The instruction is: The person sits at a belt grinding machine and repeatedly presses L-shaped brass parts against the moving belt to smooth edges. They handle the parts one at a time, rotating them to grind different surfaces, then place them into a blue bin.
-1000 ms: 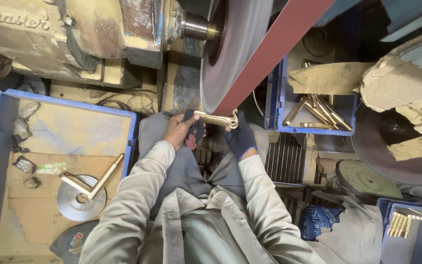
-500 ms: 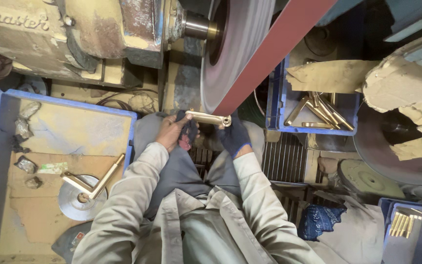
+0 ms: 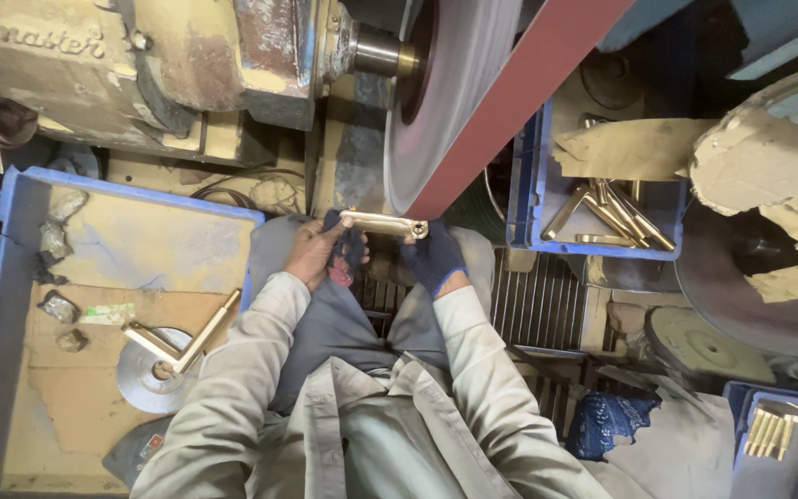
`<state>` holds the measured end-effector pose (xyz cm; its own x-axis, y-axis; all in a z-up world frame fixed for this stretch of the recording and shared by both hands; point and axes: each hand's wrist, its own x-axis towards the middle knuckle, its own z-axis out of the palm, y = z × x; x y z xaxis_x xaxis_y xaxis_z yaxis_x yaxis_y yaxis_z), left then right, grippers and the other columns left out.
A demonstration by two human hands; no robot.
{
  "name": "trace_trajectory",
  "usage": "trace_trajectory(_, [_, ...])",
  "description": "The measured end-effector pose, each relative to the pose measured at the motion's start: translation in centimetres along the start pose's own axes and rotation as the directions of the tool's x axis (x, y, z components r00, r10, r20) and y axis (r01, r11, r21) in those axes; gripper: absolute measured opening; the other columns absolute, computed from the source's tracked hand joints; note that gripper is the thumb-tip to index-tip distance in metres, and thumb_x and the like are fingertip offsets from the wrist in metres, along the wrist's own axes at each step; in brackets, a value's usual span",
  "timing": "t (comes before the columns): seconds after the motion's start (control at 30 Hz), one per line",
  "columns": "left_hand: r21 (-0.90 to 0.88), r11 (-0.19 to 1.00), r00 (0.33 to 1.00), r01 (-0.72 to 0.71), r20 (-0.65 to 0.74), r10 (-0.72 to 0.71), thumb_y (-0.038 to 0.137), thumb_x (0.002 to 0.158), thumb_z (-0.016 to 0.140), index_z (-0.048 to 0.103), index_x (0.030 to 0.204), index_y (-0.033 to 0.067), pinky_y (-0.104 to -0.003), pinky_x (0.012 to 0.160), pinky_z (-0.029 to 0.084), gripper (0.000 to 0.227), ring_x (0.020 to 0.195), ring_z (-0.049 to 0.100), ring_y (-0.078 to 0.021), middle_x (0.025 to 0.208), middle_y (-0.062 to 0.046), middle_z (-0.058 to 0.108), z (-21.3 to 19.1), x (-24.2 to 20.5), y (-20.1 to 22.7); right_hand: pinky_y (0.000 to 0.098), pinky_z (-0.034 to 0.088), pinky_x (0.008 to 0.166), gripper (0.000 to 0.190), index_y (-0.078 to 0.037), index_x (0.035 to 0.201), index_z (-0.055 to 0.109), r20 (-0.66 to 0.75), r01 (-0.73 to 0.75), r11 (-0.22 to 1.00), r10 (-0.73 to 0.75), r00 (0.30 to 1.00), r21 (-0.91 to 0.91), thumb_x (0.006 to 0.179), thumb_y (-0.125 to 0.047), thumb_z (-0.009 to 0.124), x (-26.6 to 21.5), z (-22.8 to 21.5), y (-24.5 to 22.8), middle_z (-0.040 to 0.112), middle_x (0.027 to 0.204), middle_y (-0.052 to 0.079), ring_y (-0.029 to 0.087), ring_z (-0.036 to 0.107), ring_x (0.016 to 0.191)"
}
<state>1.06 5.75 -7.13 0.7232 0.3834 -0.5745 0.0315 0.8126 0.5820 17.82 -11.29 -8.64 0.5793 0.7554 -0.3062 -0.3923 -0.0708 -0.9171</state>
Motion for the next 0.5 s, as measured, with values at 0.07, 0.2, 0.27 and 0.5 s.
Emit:
trace_trajectory(0.07, [0.008, 1.000, 1.000, -0.014, 0.001, 0.014, 0.022, 0.098, 0.068, 0.067, 0.104, -0.0045, -0.042, 0.065, 0.065, 0.027, 0.070, 0.072, -0.0256, 0.086, -0.016, 0.073, 0.0, -0.2, 0.2, 0.0340, 0.057, 0.075, 0.036, -0.002, 0.126, 0.059, -0.037, 0.120, 0.846, -0.162, 0.986, -0.520, 0.091, -0.009, 0.065, -0.4, 0.1, -0.3, 0.071, 0.105, 0.012, 0.023, 0.072, 0.090])
trace_trajectory(0.2, [-0.005, 1.000, 1.000, 0.006, -0.005, -0.006, 0.021, 0.097, 0.069, 0.065, 0.101, -0.0043, -0.043, 0.066, 0.066, 0.026, 0.071, 0.074, -0.0274, 0.086, -0.017, 0.073, 0.4, -0.4, 0.4, 0.0377, 0.058, 0.076, 0.037, -0.004, 0.125, 0.061, -0.007, 0.156, 0.549, -0.283, 0.959, -0.821, 0.090, -0.017, 0.067, -0.9, 0.0, -1.0, 0.075, 0.102, 0.015, 0.029, 0.073, 0.092])
trace_trajectory(0.27, [0.011, 1.000, 1.000, -0.002, 0.003, 0.002, 0.022, 0.097, 0.070, 0.065, 0.102, -0.0045, -0.042, 0.066, 0.065, 0.027, 0.071, 0.073, -0.0277, 0.087, -0.018, 0.073, 0.9, -0.3, 0.4, 0.0392, 0.058, 0.077, 0.045, -0.003, 0.130, 0.058, -0.019, 0.128, 0.547, -0.255, 0.967, -0.827, 0.089, -0.020, 0.064, -0.8, -0.6, -0.9, 0.074, 0.103, 0.016, 0.031, 0.072, 0.093])
trace_trajectory(0.5, [0.010, 1.000, 0.999, 0.019, 0.039, -0.020, 0.022, 0.096, 0.070, 0.068, 0.108, -0.0045, -0.042, 0.071, 0.067, 0.029, 0.075, 0.075, -0.0259, 0.088, -0.016, 0.074, 3.2, 0.7, -0.4, 0.0219, 0.053, 0.057, 0.045, 0.000, 0.124, 0.059, -0.034, -0.201, 0.635, 0.338, 0.941, 0.746, 0.105, -0.041, 0.060, 0.5, -3.6, 0.5, 0.070, 0.095, 0.009, 0.017, 0.068, 0.074])
